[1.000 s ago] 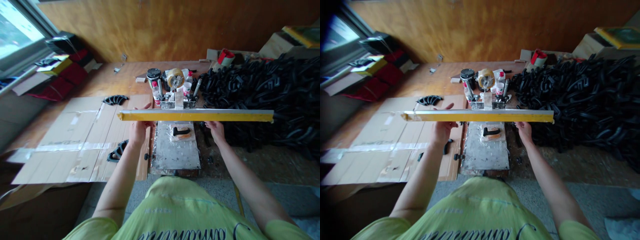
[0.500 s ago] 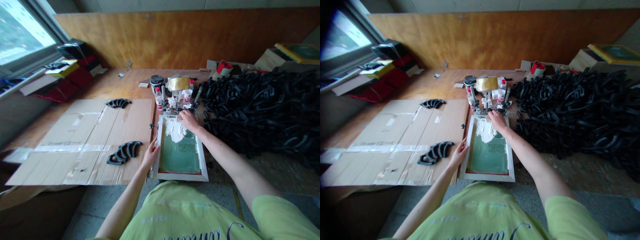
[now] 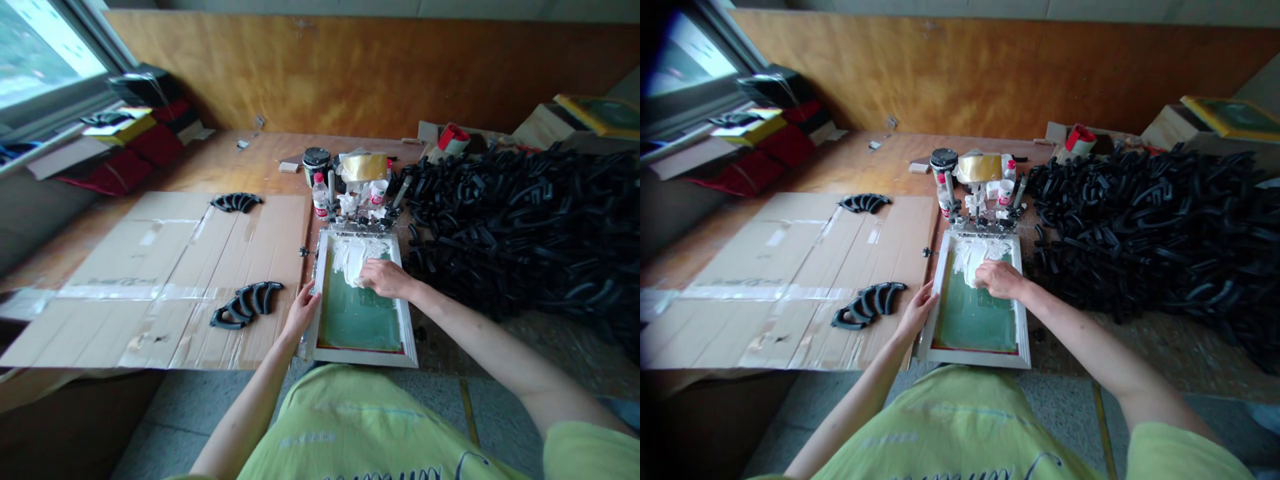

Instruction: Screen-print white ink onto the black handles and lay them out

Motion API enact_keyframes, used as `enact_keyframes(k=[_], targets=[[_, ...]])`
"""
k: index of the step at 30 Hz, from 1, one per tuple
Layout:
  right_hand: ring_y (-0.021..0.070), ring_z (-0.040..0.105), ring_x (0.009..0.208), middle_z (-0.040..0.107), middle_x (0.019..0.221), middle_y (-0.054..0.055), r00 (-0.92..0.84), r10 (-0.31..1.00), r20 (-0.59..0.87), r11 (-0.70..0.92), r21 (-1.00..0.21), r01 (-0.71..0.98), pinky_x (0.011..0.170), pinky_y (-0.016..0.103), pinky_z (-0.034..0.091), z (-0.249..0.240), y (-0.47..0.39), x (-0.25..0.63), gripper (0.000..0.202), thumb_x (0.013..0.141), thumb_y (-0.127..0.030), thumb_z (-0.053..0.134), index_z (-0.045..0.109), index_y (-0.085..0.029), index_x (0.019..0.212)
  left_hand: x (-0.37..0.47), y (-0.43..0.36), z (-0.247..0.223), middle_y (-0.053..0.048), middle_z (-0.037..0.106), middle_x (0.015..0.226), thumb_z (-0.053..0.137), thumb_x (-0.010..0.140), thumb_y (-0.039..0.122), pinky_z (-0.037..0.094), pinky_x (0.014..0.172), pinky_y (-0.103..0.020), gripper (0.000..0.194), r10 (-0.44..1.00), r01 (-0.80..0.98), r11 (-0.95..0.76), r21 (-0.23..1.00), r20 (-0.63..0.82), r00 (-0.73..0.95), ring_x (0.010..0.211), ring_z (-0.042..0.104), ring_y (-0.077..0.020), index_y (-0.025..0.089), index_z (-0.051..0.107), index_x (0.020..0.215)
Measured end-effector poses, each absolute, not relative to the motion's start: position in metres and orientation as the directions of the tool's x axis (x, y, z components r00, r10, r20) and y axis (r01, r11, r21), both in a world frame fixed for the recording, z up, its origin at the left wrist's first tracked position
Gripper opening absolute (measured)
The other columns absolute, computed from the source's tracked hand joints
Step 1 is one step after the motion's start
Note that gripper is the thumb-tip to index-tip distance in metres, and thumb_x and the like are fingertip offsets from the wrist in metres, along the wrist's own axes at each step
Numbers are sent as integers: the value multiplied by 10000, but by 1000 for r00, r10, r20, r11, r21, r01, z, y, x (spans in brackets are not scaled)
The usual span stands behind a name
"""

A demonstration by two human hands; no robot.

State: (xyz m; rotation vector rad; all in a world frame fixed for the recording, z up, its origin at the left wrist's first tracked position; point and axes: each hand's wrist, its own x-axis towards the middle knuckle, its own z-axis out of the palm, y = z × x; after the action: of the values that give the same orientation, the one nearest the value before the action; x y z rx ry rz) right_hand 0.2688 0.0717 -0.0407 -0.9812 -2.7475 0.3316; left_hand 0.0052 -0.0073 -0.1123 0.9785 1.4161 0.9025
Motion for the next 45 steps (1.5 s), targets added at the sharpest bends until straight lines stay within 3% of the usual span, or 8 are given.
enact_keyframes(k=[4, 8, 12, 18, 26, 33, 39, 45], targets=[[221, 549, 897, 629, 844, 79, -621, 756, 206, 654, -254, 713, 764, 307, 426, -46, 76, 262, 177, 815, -41, 513, 632, -171, 814, 5, -8, -107, 9, 633, 717, 660, 750, 530, 418, 524, -220, 737, 933, 52, 361, 931, -360, -28, 596, 570, -131, 162, 505, 1370], [227, 547, 955, 642, 899, 92, -688, 691, 222, 723, -230, 652, 858, 326, 443, -57, 58, 267, 204, 819, -33, 507, 653, -155, 893, 6, -8, -99, 21, 616, 674, 684, 721, 550, 405, 496, -215, 770, 928, 40, 371, 928, -369, -46, 566, 564, -129, 165, 515, 1366], [215, 592, 916, 668, 936, 61, -627, 755, 190, 652, -311, 691, 810, 308, 461, -44, 82, 265, 167, 855, -168, 597, 663, -197, 1005, 6, -9, -84, 10, 635, 683, 697, 718, 538, 414, 497, -216, 787, 927, 14, 374, 927, -374, -24, 573, 577, -136, 162, 500, 1381], [242, 626, 949, 672, 1105, 70, -276, 935, 221, 341, -356, 870, 854, 333, 455, -3, 159, 276, 623, 778, -242, 724, 511, -264, 1363, -1, 0, -36, -31, 699, 827, 605, 775, 640, 452, 540, -224, 692, 943, -81, 331, 940, -332, -1, 664, 620, -153, 198, 590, 1307], [273, 635, 905, 704, 945, 144, 167, 964, 207, -27, -549, 835, 863, 411, 463, -39, 127, 362, 225, 879, -241, 513, 676, -136, 992, 21, 60, 24, -70, 681, 1007, 499, 864, 596, 535, 727, -284, 542, 998, -286, 1, 958, -20, -63, 877, 656, -182, 177, 608, 1191], [242, 587, 1000, 664, 1052, 75, -378, 919, 111, 391, -370, 843, 903, 405, 456, -98, 69, 307, 314, 799, -251, 692, 635, -229, 1107, 34, 50, -4, -32, 669, 878, 530, 839, 609, 496, 630, -221, 504, 974, -306, 62, 950, -124, -189, 681, 608, -109, 218, 564, 1155], [248, 545, 950, 620, 908, 83, -309, 886, 346, 430, -363, 827, 882, 394, 451, -69, 18, 264, 95, 890, -273, 598, 642, -206, 940, 58, -11, -55, -82, 678, 905, 588, 743, 698, 498, 608, -261, 633, 835, -115, 535, 837, -503, 222, 755, 640, -171, 159, 576, 1075], [241, 529, 851, 597, 837, 77, -329, 795, 510, 556, -394, 732, 765, 386, 448, -69, -51, 208, 133, 896, -277, 586, 572, -196, 1001, 68, -30, -50, 43, 480, 709, 636, 758, 603, 423, 533, -185, 450, 942, -145, 334, 931, -326, 77, 651, 504, -100, 191, 456, 782]])
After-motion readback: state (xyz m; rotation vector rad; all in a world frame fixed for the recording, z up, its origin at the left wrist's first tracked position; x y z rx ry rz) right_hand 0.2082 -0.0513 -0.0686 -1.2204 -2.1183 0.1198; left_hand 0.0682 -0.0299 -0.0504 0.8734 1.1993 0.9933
